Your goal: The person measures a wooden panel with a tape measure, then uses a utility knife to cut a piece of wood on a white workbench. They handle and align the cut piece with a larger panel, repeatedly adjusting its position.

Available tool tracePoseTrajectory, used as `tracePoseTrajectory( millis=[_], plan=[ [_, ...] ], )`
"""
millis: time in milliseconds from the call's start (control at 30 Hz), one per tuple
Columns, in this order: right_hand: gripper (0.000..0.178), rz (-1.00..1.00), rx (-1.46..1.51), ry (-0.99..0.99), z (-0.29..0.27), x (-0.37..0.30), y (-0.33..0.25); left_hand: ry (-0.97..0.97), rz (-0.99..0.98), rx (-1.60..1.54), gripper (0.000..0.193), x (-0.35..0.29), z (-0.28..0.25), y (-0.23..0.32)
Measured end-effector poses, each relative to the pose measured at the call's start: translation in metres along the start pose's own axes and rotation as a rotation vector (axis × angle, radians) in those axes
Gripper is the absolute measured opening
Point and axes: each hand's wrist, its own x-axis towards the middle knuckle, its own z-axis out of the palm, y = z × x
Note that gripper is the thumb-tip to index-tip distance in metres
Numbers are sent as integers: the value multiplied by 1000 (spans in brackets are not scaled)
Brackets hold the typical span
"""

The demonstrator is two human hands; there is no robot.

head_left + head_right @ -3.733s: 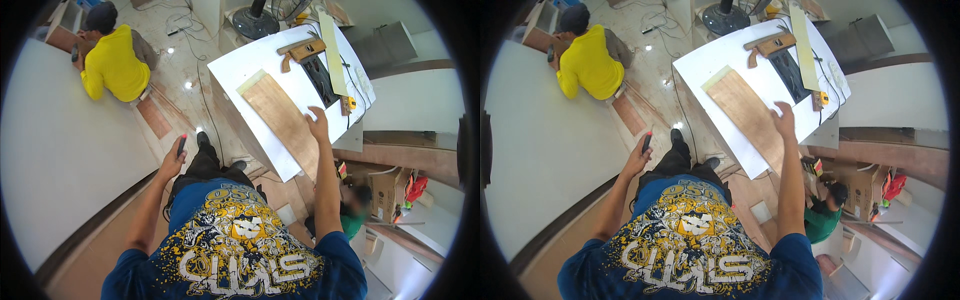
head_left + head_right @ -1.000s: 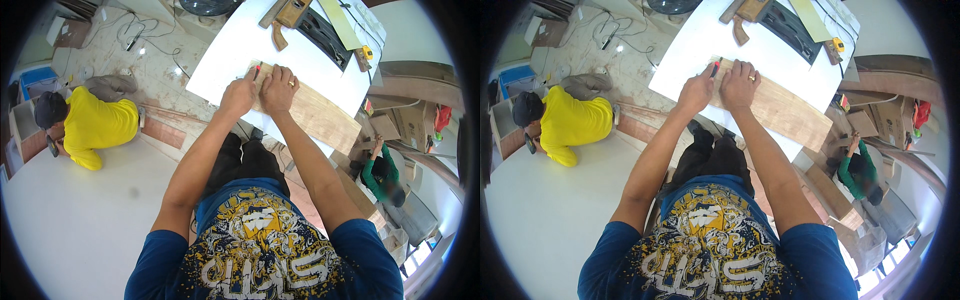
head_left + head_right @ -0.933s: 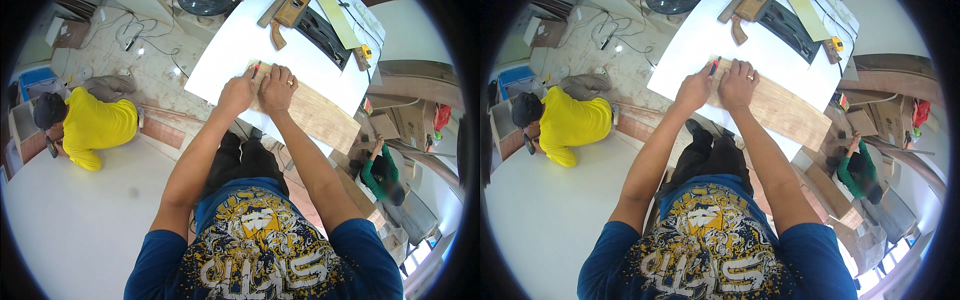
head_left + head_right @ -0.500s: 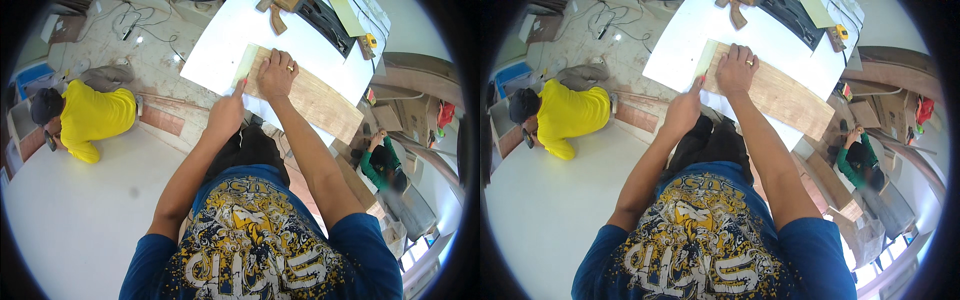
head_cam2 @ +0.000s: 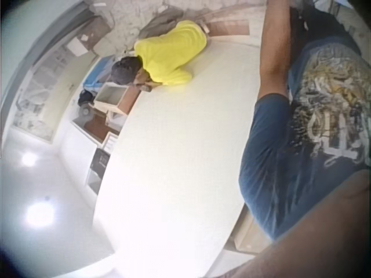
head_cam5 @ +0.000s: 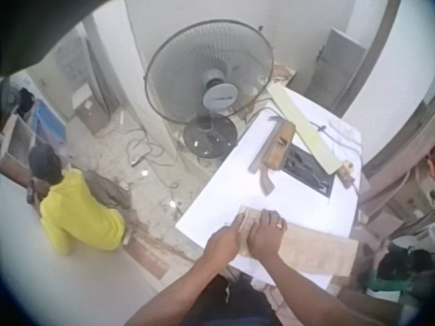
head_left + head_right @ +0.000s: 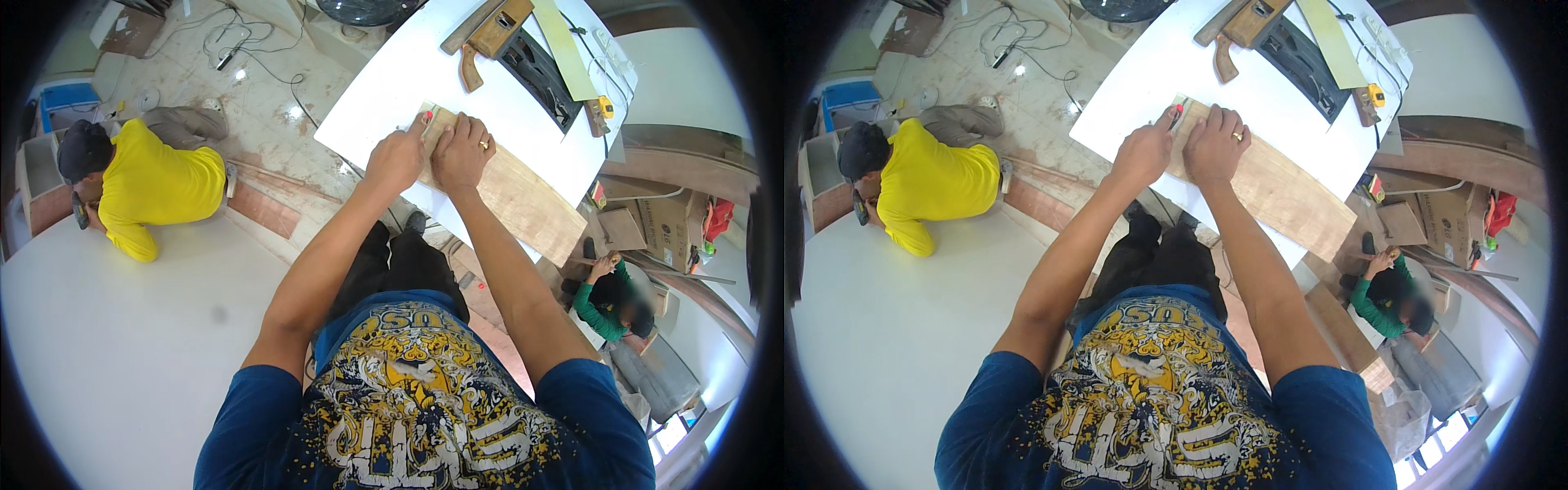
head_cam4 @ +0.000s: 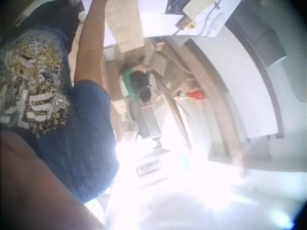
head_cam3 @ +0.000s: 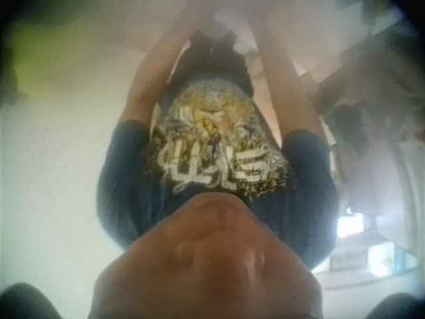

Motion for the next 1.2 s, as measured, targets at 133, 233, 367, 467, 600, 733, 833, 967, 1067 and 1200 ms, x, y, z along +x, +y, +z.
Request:
tracePoseTrajectory(
  millis=[133,233,367,467,600,733,833,967,1067,1200],
  plan=[
    [47,20,12,-27,-2,1,1,-48,-19,-8,47,19,6,5],
    [47,24,7,-44,-1,0,3,-95,-10,39,47,19,-1,13],
    [46,6,4,-43,-1,0,3,-77,11,42,47,21,5,6],
    [46,3,-1,-37,-1,1,3,-71,26,62,49,16,6,8],
    [45,5,-13,-36,-1,3,4,-127,-23,104,52,-9,2,12],
    [45,18,24,-20,2,-1,5,-166,-26,133,56,-62,2,-2],
    [49,13,-23,-25,0,2,7,-185,-76,165,56,-88,2,-3],
    [45,16,10,-24,-1,2,4,-212,-113,136,55,-104,-9,-1],
    [44,18,11,-31,-8,1,0,-121,-64,114,54,-96,-17,-6],
    [44,0,15,-45,-5,0,0,-54,-27,28,52,-17,-13,7]
  ],
)
